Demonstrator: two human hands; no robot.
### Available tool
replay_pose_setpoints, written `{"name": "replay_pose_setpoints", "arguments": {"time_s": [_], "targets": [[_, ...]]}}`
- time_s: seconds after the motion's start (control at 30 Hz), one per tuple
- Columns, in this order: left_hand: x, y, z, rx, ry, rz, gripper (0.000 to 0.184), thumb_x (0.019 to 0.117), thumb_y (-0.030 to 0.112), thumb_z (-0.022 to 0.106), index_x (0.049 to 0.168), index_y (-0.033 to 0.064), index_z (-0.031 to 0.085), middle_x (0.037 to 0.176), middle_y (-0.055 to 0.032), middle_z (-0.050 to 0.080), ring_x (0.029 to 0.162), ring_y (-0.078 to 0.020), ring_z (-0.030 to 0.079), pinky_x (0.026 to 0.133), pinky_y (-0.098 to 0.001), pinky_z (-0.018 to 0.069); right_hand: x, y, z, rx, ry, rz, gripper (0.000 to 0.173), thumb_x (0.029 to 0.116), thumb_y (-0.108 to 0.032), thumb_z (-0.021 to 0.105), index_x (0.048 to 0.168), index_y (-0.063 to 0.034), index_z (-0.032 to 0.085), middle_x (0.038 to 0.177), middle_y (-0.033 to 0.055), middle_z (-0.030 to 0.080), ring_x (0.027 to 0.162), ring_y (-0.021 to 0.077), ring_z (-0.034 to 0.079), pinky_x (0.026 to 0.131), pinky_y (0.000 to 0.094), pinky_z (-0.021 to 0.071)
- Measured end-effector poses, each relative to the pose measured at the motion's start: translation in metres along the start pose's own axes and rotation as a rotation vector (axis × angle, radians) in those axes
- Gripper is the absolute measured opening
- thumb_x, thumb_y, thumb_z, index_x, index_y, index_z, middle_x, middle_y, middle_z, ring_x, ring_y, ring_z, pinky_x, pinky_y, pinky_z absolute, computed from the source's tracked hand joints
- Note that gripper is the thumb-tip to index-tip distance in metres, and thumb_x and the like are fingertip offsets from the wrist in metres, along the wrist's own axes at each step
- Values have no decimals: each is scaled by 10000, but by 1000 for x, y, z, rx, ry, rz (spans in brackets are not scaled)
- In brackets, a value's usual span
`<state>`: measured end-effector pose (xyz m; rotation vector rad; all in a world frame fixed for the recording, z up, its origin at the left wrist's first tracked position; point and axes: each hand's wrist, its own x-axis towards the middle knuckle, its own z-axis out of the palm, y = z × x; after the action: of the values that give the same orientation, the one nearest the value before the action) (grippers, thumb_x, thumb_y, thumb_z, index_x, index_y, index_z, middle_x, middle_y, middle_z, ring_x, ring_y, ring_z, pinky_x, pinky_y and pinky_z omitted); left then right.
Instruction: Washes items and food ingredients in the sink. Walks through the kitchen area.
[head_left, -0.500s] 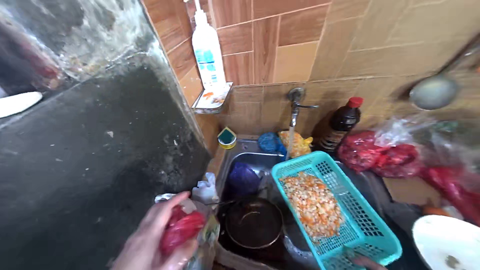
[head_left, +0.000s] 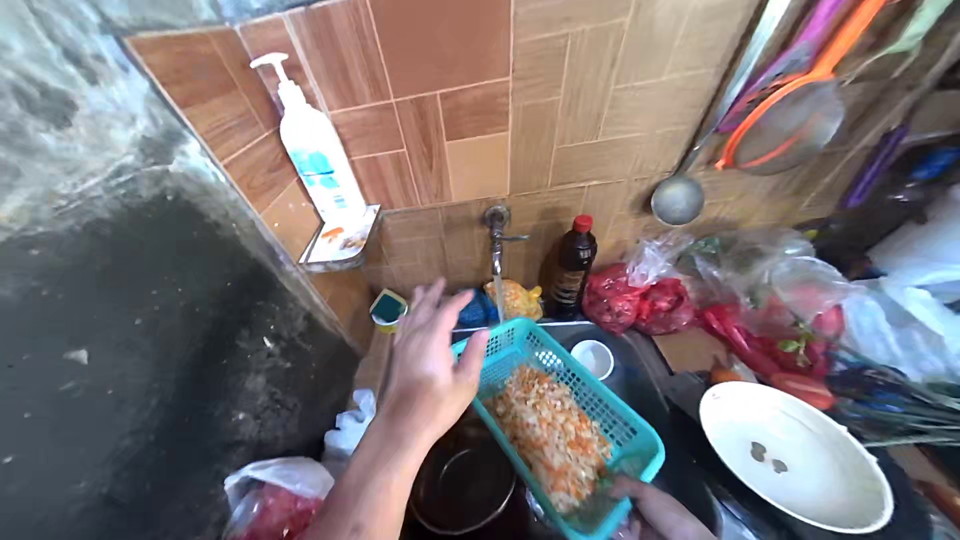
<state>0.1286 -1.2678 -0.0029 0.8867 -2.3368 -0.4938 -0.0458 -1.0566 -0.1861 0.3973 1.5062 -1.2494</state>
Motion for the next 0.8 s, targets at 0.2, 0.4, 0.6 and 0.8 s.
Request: {"name": "replay_pose_setpoints", "arguments": {"time_s": [0.2, 0.4, 0.6, 0.8], "targets": [[138, 14, 84, 155, -321, 207, 615, 1020, 219, 637, 1552, 24, 398, 1692, -225, 183, 1579, -410, 114, 1242, -631, 148, -22, 27, -12, -73, 77, -47, 202, 994, 0, 516, 1195, -9, 495, 808, 104, 621, 627, 183, 638, 577, 349, 576], [190, -19, 115, 341, -443, 238, 626, 994, 365, 671, 1489, 25, 496, 1488, -258, 512, 1430, -443, 428, 1166, -673, 290, -35, 57, -58, -234, 164, -103, 219, 908, -3, 640, 1119, -6, 585, 806, 78, 643, 647, 164, 630, 570, 347, 548], [171, -63, 94, 166, -288, 589, 314, 988, 265, 667, 1166, 12, 724, 1006, -212, 715, 1043, -426, 664, 978, -684, 435, -22, 97, -62, -205, 277, -223, 264, 975, -60, 651, 1225, 23, 637, 1002, 159, 727, 885, 240, 724, 809, 445, 605], [157, -64, 116, 125, -165, 514, 443, 987, 198, 657, 1375, -8, 601, 1102, -275, 688, 1138, -502, 616, 1007, -713, 404, -8, 111, -66, -306, 410, -281, 271, 1009, -137, 619, 1231, 16, 644, 1016, 178, 736, 926, 287, 738, 869, 509, 592]]}}
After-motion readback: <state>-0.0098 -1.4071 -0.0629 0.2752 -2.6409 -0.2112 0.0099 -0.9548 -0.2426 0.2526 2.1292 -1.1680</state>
